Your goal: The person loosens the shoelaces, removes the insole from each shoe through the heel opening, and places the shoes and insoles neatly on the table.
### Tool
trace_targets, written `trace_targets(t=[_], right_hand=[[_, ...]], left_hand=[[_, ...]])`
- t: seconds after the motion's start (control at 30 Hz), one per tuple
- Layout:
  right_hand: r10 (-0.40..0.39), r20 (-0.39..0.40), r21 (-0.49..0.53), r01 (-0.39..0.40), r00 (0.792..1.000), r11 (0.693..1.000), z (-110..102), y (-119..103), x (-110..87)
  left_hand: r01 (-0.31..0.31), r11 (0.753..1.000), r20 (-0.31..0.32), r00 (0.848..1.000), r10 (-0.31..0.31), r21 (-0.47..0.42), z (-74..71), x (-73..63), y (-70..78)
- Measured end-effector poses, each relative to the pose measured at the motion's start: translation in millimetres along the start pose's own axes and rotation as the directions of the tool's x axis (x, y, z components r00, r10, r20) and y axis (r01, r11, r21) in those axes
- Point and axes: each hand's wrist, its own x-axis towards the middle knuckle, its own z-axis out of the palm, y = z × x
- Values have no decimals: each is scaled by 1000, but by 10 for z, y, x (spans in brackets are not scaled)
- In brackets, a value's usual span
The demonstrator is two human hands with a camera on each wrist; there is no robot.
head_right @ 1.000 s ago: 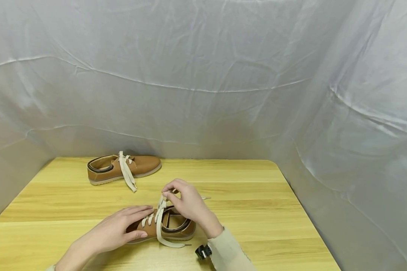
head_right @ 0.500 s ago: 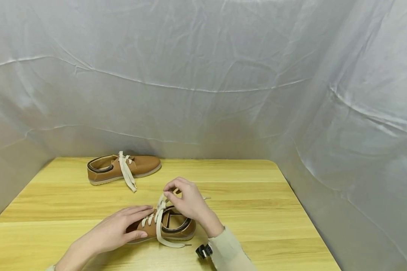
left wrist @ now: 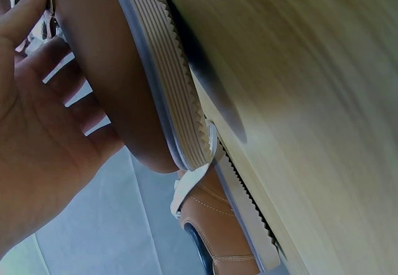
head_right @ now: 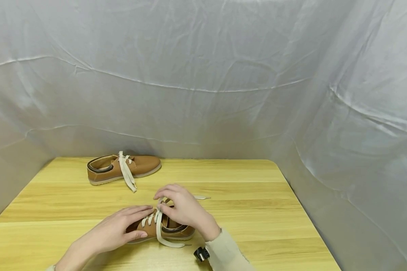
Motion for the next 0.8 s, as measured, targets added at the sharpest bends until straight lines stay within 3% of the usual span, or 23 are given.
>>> trace_targets(t=[0.33,0.8], right_hand=[[38,82,-65,-32,996,997,27,32,-3],[63,4,-65,-63,998,996,3,32,-4]], left_hand=[[-7,1000,-7,1000,7,1,4,-1,0],[-4,1000,-4,1000,4,-2,0,6,-2]])
